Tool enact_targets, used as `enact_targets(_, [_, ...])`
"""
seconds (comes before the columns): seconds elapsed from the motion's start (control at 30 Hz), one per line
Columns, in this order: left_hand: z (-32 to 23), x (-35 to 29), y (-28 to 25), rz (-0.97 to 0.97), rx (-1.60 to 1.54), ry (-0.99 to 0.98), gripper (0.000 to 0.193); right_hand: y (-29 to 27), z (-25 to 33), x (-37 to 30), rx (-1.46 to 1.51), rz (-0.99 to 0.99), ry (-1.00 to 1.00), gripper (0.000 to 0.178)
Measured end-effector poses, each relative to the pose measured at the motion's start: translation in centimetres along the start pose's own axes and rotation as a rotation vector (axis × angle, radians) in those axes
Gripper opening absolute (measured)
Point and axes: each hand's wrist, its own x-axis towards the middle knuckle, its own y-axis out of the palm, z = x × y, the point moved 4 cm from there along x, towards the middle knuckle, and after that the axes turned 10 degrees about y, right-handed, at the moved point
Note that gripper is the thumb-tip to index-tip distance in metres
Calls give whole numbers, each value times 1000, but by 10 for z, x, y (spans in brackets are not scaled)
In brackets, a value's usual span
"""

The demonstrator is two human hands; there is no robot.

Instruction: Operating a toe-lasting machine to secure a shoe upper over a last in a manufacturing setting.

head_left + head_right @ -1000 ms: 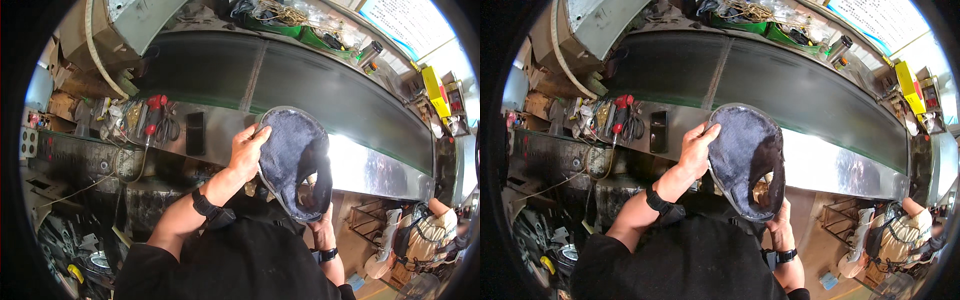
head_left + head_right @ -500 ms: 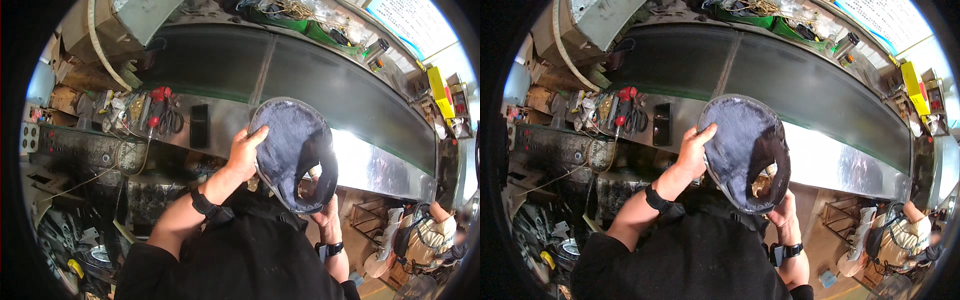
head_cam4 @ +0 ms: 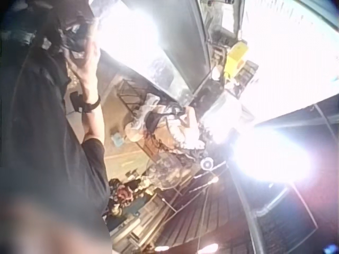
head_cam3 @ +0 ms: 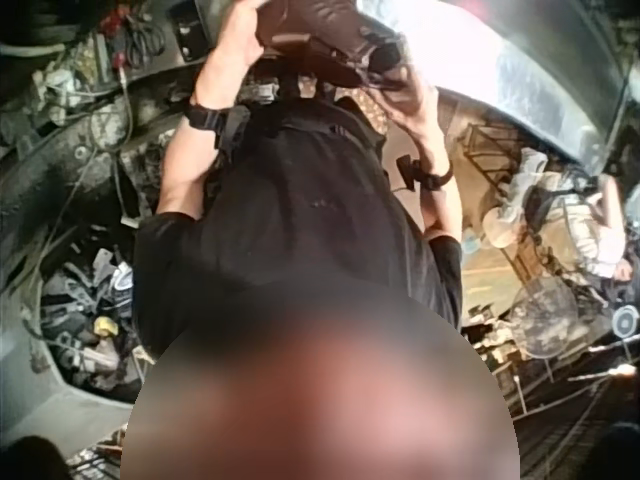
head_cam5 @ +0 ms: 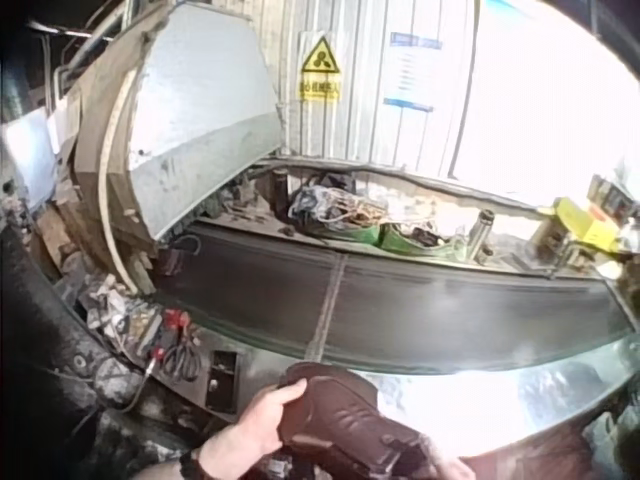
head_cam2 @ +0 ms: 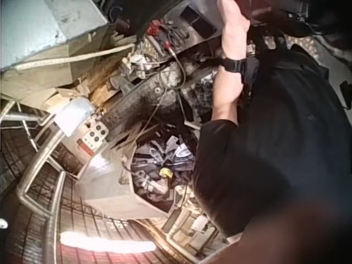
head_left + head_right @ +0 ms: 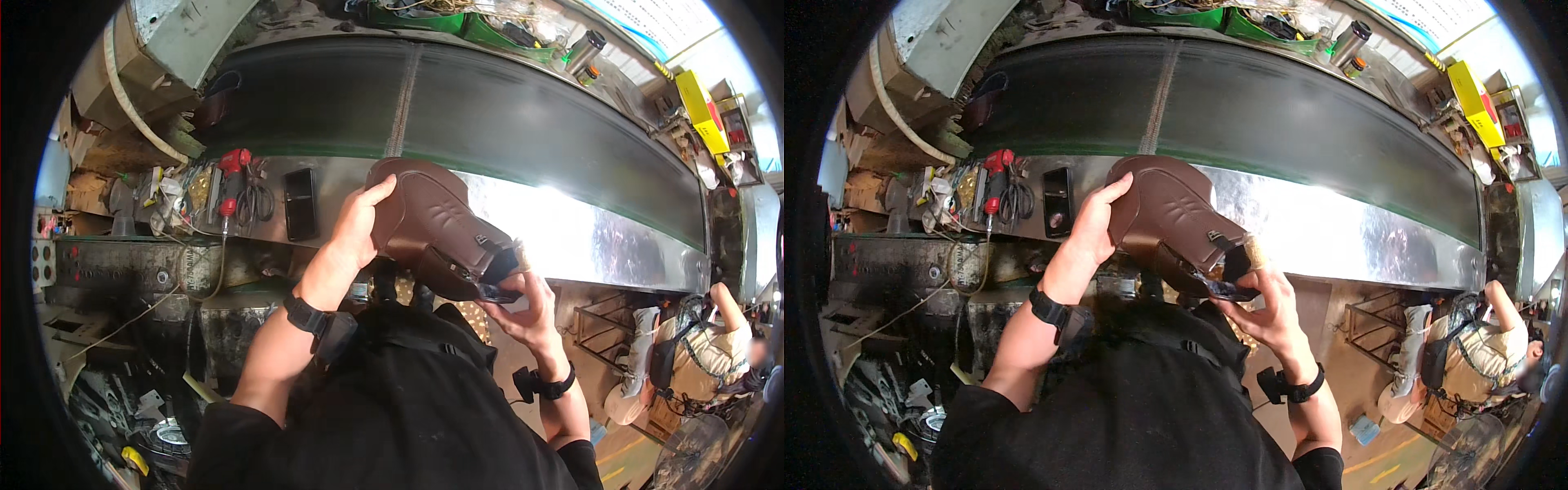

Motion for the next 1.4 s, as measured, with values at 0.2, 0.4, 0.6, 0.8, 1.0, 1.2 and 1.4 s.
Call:
enact_targets(0.2, [24,47,-30,22,-64,-167,39,24,-37,-16,94,49,7,79])
enact_targets(0.4, [41,107,-69,-83,606,123,33,73,-48,-21,-74,9,8,91])
enact_targets(0.6, [40,159,-66,-261,1186,290,32,132,-84,14,398,-80,280,154])
enact_targets(0.8, [69,123,-88,-259,1162,210,41,102,-92,-8,528,173,253,120])
enact_targets(1.0, [90,99,-46,-335,1477,230,76,96,-100,-28,289,250,98,113])
enact_targets(1.2, [94,100,-44,-435,1276,113,48,115,-135,-39,385,222,29,100])
enact_targets(1.4, [55,48,-64,-537,862,184,24,73,-91,-1,1538,554,416,109])
